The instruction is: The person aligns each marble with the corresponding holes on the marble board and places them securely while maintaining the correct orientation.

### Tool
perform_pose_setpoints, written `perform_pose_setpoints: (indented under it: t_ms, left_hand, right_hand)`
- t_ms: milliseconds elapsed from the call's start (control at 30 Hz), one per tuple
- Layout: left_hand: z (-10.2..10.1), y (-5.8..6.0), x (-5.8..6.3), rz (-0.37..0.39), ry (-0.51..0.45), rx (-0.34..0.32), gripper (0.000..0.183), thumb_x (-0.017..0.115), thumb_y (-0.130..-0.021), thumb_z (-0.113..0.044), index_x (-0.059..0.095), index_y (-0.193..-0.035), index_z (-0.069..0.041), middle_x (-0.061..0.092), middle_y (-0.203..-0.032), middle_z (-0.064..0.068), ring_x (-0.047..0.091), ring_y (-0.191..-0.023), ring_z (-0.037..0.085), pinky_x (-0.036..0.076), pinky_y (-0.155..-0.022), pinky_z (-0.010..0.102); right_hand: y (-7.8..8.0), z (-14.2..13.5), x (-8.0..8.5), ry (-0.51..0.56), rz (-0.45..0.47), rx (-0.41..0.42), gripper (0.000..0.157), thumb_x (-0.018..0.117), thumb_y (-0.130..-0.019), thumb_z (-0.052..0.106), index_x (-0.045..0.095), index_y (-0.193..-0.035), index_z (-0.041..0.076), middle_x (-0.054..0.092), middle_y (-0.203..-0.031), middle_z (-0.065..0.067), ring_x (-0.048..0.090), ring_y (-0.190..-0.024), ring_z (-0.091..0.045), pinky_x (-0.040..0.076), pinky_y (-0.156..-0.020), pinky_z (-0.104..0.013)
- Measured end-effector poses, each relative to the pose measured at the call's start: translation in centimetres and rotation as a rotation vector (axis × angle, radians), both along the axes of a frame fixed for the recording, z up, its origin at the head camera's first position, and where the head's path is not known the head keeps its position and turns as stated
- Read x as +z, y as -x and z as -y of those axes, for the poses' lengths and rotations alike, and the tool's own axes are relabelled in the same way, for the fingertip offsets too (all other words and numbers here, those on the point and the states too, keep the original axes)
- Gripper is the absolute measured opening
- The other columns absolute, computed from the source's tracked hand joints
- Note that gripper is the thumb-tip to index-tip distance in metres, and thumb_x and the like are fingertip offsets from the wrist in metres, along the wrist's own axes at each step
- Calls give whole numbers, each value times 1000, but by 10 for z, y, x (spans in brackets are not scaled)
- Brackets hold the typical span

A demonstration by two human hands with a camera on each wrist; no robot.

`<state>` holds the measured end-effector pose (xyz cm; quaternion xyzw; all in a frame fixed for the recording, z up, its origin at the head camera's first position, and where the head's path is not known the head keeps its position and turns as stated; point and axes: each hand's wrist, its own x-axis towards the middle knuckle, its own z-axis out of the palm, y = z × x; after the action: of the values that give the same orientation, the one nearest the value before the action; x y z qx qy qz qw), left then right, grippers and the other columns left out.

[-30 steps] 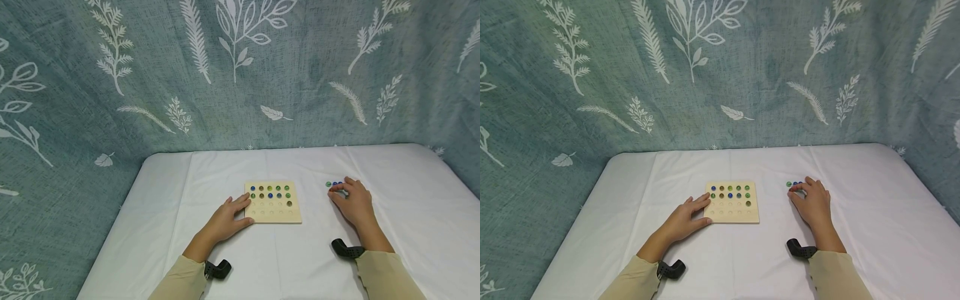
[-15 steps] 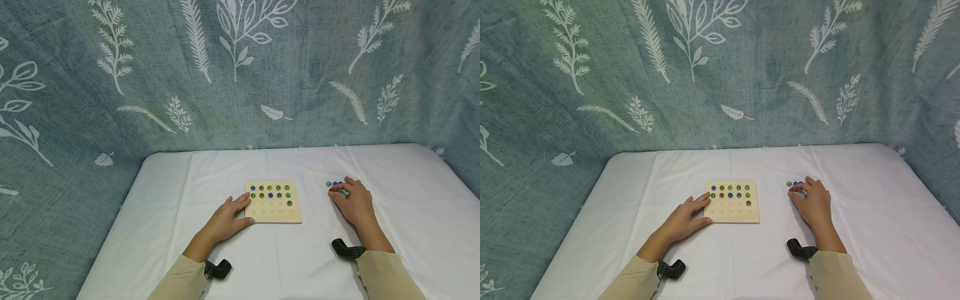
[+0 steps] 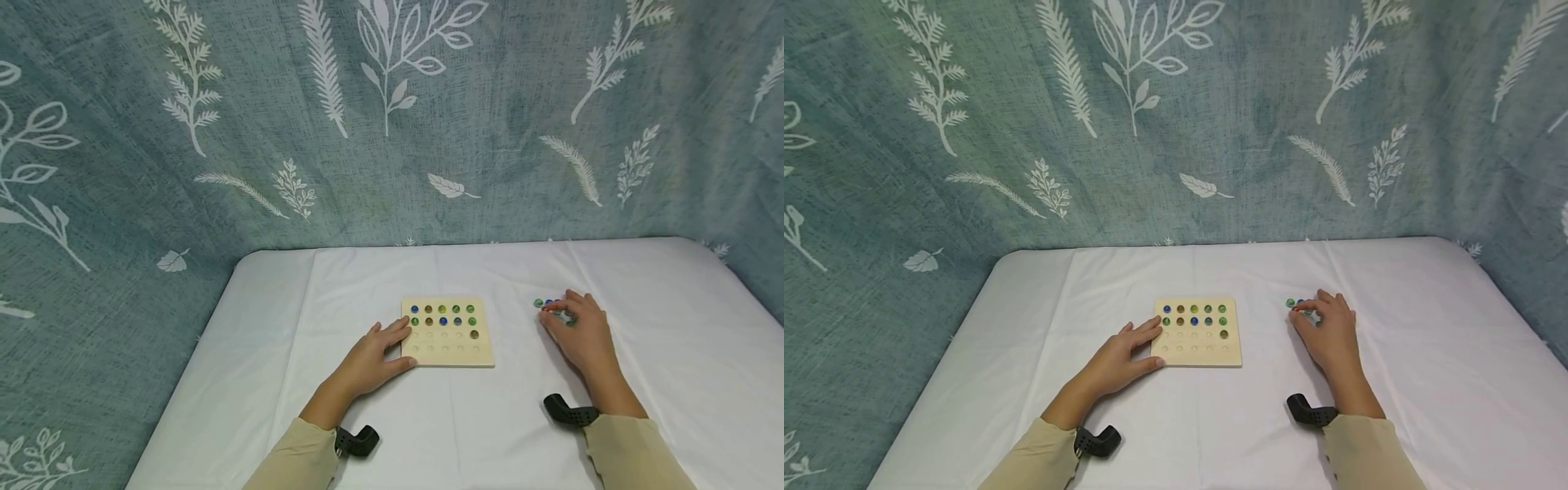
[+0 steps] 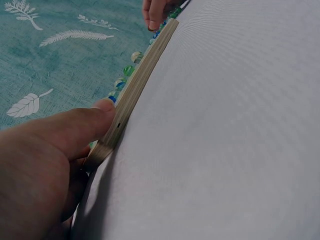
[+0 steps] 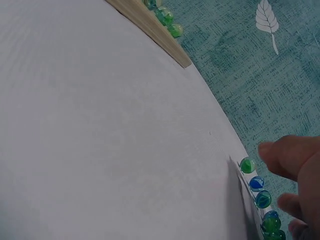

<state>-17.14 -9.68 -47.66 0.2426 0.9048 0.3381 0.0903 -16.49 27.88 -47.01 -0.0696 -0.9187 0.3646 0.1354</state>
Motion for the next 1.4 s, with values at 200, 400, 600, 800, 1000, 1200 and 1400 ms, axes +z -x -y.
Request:
perform_pose_setpoints:
  t_ms: [200, 400, 600, 800, 1000, 1200, 1400]
  left_hand:
    - [0, -1, 0, -4, 3, 3, 69, 69, -90, -44, 46, -149, -16, 31, -159, -12, 25, -149, 19, 16, -126, 43]
    - [0, 0, 0, -9, 6, 0, 69, 69, -90, -44, 46, -148, -16, 31, -159, -12, 26, -149, 19, 16, -126, 44]
    - [0, 0, -1, -5, 8, 3, 68, 69, -90, -44, 46, -148, -16, 31, -159, -12, 24, -150, 21, 16, -125, 44]
    - [0, 0, -2, -17, 7, 7, 69, 69, -90, -45, 47, -148, -16, 31, -159, -12, 23, -150, 23, 18, -125, 47]
    - [0, 1, -3, -27, 9, 9, 69, 69, -89, -46, 46, -148, -18, 31, -159, -13, 23, -150, 23, 18, -125, 46]
    - [0, 2, -1, -22, 15, 17, 69, 69, -89, -46, 47, -148, -19, 30, -158, -14, 21, -151, 26, 19, -124, 49]
    - [0, 2, -2, -19, 11, 16, 68, 69, -89, -45, 47, -148, -19, 31, -158, -13, 22, -150, 25, 18, -124, 48]
  right_hand:
    - [-2, 15, 5, 44, -51, 27, 29, 68, -94, 34, 71, -103, 7, 39, -154, -19, 17, -150, -39, 18, -115, -71]
    - [-5, 35, 9, 108, -29, 166, 23, 71, -91, 36, 72, -99, 14, 45, -153, -5, 33, -146, -34, 34, -109, -66]
    - [-6, 53, 8, 180, 88, 340, 17, 74, -88, 34, 73, -96, 19, 43, -154, 0, 32, -146, -33, 33, -114, -61]
    - [-7, 62, 2, 188, 167, 433, 12, 78, -85, 31, 73, -92, 22, 42, -155, -2, 28, -148, -31, 25, -118, -61]
    - [-7, 62, 0, 192, 185, 469, 13, 79, -83, 28, 74, -92, 20, 42, -155, -5, 22, -150, -34, 20, -119, -61]
    - [-7, 64, -1, 158, 184, 504, 12, 80, -83, 32, 75, -91, 24, 41, -156, -7, 20, -150, -36, 21, -117, -65]
    - [-8, 67, -3, 117, 183, 496, 10, 80, -83, 30, 75, -90, 27, 39, -156, -7, 22, -149, -38, 22, -116, -66]
